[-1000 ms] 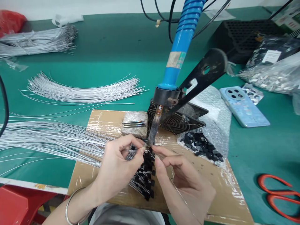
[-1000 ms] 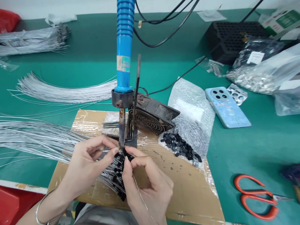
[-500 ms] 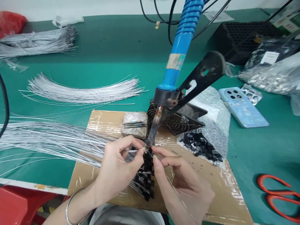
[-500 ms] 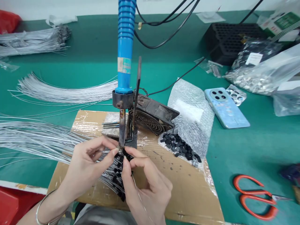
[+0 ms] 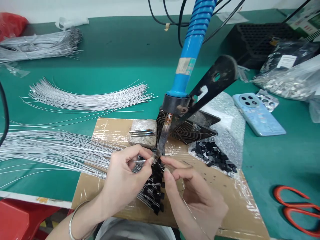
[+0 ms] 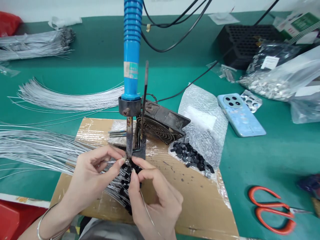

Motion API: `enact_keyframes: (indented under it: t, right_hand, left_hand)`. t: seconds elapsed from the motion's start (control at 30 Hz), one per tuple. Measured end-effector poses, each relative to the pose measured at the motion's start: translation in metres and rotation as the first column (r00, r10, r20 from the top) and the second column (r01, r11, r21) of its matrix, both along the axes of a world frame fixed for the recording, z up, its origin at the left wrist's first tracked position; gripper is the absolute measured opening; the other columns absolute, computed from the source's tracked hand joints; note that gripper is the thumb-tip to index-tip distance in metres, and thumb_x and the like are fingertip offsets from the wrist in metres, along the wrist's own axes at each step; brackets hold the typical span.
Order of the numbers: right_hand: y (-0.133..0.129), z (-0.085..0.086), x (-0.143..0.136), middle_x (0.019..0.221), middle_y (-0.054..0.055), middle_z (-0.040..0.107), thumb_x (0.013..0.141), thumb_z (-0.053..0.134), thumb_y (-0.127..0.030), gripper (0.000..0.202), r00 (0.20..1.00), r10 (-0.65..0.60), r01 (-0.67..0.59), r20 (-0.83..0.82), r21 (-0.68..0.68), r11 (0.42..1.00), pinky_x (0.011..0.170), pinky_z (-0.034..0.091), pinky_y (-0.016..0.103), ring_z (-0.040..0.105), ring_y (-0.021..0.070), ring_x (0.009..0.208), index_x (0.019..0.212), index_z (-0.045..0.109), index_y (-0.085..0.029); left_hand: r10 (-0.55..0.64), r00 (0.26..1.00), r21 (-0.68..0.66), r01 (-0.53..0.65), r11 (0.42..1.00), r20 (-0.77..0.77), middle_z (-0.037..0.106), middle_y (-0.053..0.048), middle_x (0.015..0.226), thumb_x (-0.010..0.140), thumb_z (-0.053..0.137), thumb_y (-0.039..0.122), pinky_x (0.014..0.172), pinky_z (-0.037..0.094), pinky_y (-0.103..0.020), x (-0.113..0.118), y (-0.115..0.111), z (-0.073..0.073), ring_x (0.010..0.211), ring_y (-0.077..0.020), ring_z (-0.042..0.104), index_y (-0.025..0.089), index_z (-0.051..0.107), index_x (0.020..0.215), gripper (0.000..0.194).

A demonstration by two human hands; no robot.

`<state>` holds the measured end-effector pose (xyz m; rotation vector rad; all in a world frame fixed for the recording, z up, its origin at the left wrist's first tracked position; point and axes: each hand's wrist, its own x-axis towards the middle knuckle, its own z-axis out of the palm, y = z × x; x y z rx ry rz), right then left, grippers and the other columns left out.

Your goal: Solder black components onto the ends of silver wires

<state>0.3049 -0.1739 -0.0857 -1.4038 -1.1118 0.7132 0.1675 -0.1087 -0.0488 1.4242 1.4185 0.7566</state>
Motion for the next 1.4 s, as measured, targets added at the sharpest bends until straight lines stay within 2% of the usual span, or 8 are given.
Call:
enact_keyframes:
  t: [0.27,0.43,0.63,0.8,0.93,1.17,1.4]
  right_hand:
    - [0.0001,-0.0034,0.0009,0.109,0.006,0.083,0.093,0.075,-0.023,0.016,1.0,-0.015,0.015,-0.003,-0.043,0.999,0.09,0.061,0.028,0.08,0.021,0.102,0.08,0.066,-0.024]
    - [0.0005,-0.0063,0.0018,0.108,0.007,0.083,0.093,0.074,-0.018,0.015,1.0,-0.011,0.011,0.012,-0.013,1.0,0.086,0.062,0.027,0.08,0.021,0.101,0.081,0.066,-0.023]
    - [0.0013,-0.0019,0.0002,0.107,0.006,0.083,0.091,0.076,-0.018,0.015,1.0,-0.03,0.03,0.002,-0.011,1.0,0.09,0.062,0.029,0.08,0.021,0.099,0.081,0.067,-0.023]
    - [0.0024,0.0022,-0.0012,0.106,0.008,0.083,0.092,0.076,-0.02,0.015,0.999,-0.035,0.035,-0.003,-0.022,0.999,0.092,0.064,0.031,0.081,0.0231,0.099,0.079,0.068,-0.022]
    - [0.0034,0.0024,-0.002,0.104,0.01,0.083,0.092,0.076,-0.022,0.016,0.999,-0.048,0.048,-0.002,-0.012,0.999,0.089,0.065,0.033,0.081,0.0244,0.096,0.079,0.069,-0.021]
    - [0.003,-0.0023,-0.0014,0.103,0.007,0.083,0.092,0.076,-0.017,0.015,0.999,-0.042,0.042,0.011,0.009,0.999,0.087,0.062,0.025,0.08,0.0192,0.094,0.08,0.068,-0.021]
    - [0.0027,-0.0025,-0.0012,0.104,0.007,0.083,0.091,0.077,-0.017,0.014,0.999,-0.042,0.041,0.027,0.01,0.999,0.087,0.062,0.028,0.081,0.0201,0.094,0.081,0.069,-0.022]
  left_hand:
    - [-0.005,1.0,-0.007,0.005,1.0,0.003,0.078,-0.006,0.083,0.083,0.061,0.021,0.062,0.052,-0.027,0.0015,0.0011,-0.0006,0.076,-0.0191,0.071,0.018,0.067,0.072,0.012]
    - [-0.006,1.0,-0.018,0.006,1.0,0.0,0.078,-0.006,0.083,0.083,0.061,0.023,0.064,0.052,-0.029,0.0024,0.0015,-0.0007,0.075,-0.0194,0.07,0.018,0.068,0.073,0.013]
    - [-0.016,1.0,-0.034,0.016,0.999,0.016,0.078,-0.007,0.083,0.084,0.061,0.023,0.066,0.052,-0.031,0.0018,-0.0002,0.0014,0.079,-0.0213,0.071,0.018,0.068,0.074,0.014]
    - [-0.01,1.0,-0.018,0.01,1.0,0.011,0.077,-0.006,0.08,0.084,0.061,0.024,0.059,0.046,-0.029,0.0021,0.0003,0.0022,0.071,-0.0187,0.067,0.018,0.068,0.073,0.015]
    - [-0.018,1.0,-0.023,0.019,1.0,0.018,0.077,-0.006,0.081,0.084,0.06,0.023,0.061,0.046,-0.028,0.0014,0.0009,0.0019,0.074,-0.0191,0.068,0.017,0.068,0.073,0.015]
    - [-0.021,1.0,-0.004,0.021,1.0,-0.008,0.076,-0.005,0.079,0.082,0.06,0.023,0.057,0.042,-0.027,0.0017,0.0019,-0.0004,0.069,-0.0168,0.064,0.017,0.068,0.072,0.015]
    - [-0.027,1.0,0.005,0.027,1.0,-0.004,0.076,-0.004,0.079,0.082,0.061,0.022,0.055,0.039,-0.027,0.0007,0.0019,-0.0019,0.067,-0.0158,0.062,0.018,0.069,0.072,0.014]
